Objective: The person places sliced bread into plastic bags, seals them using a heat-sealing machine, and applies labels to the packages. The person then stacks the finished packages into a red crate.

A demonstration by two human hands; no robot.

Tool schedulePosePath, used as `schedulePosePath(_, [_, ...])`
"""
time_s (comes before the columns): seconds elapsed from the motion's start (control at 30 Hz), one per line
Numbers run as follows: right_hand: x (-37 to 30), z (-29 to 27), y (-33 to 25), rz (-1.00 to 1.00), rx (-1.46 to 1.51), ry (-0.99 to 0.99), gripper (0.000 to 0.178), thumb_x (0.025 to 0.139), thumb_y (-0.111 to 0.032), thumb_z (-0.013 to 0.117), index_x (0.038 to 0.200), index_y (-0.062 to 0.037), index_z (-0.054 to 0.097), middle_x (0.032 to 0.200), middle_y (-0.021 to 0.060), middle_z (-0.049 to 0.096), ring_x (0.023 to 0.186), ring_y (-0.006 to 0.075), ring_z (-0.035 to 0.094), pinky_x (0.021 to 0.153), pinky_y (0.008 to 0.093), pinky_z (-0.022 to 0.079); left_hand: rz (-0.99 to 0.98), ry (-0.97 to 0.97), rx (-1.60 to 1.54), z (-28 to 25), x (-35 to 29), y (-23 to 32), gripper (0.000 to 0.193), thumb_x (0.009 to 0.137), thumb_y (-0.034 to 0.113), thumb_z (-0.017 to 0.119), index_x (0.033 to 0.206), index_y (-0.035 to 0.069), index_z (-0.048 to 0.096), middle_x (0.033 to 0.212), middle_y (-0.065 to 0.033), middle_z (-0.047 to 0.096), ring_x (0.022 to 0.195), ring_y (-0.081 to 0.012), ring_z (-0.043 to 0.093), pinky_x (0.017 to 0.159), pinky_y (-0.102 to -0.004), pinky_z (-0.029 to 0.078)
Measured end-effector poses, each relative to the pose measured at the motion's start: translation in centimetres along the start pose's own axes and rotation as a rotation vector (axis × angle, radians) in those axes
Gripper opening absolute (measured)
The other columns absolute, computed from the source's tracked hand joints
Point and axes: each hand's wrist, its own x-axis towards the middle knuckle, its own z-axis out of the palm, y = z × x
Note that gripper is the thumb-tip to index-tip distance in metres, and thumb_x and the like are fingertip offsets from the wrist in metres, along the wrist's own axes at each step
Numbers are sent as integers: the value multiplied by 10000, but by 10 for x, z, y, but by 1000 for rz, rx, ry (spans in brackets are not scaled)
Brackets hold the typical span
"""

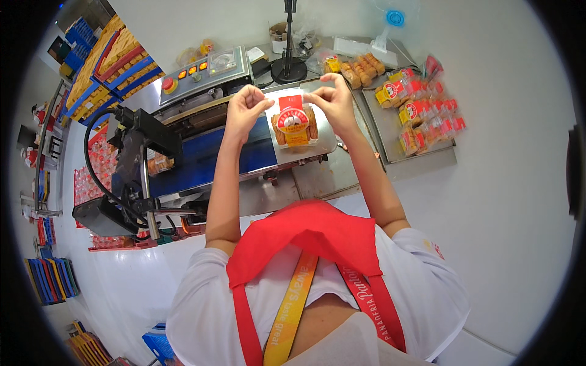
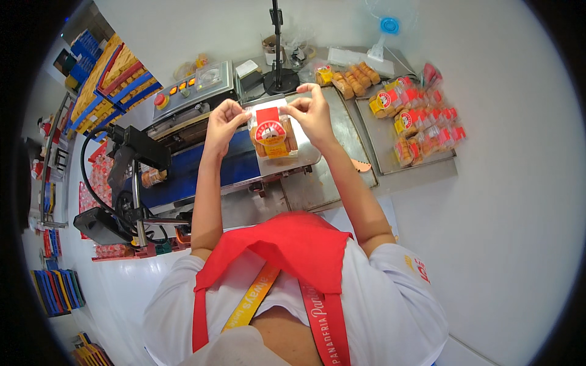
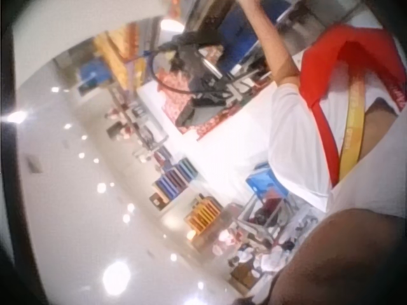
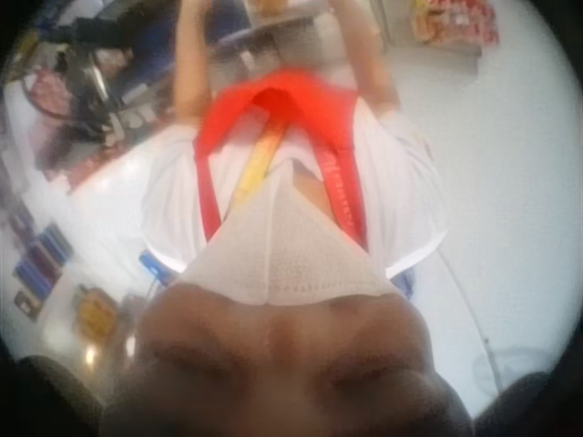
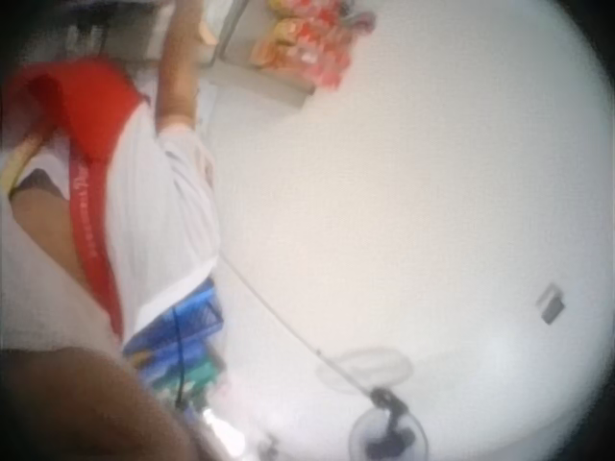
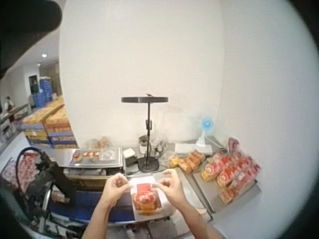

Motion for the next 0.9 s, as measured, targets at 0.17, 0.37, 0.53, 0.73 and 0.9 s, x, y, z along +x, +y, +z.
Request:
schedulePosePath(0.17, [60, -6, 92, 260, -109, 60, 555, 655, -18, 795, 1067, 8, 424, 751, 113, 653, 667, 152, 618, 607, 274, 495, 129, 244, 852, 0, 50, -34, 181, 630, 145, 740, 709, 37, 618, 638, -79, 638, 615, -162, 635, 598, -291, 494])
schedulePosePath(0.37, [84, -3, 111, 290, -451, 108, 326, 612, -33, 810, 844, -4, 584, 693, 96, 656, 627, 157, 629, 597, 314, 500, -20, 228, 1124, 12, 70, -51, 112, 631, 143, 723, 722, 106, 669, 715, -118, 669, 768, -285, 664, 724, -390, 517])
schedulePosePath(0.53, [85, 4, 88, 81, -782, -64, 148, 598, -47, 778, 686, -33, 659, 648, 99, 652, 620, 200, 640, 613, 320, 503, -27, 217, 1156, 12, 65, -50, 99, 640, 126, 731, 736, 119, 707, 739, -115, 681, 760, -278, 672, 730, -381, 529])
schedulePosePath(0.73, [86, 7, 83, -363, -1138, -308, 47, 700, -82, 668, 720, -42, 682, 740, 123, 664, 689, 266, 648, 627, 347, 516, -56, 176, 1155, 7, 65, -53, 132, 653, 112, 733, 779, 143, 753, 791, -148, 686, 778, -293, 676, 777, -371, 537])
schedulePosePath(0.9, [93, 13, 81, -365, -1464, -555, 147, 781, -151, 588, 861, -86, 693, 802, 121, 652, 791, 292, 619, 718, 375, 511, -30, 168, 1136, 6, 67, -57, 135, 654, 86, 713, 783, 103, 747, 779, -180, 675, 769, -311, 672, 773, -379, 535])
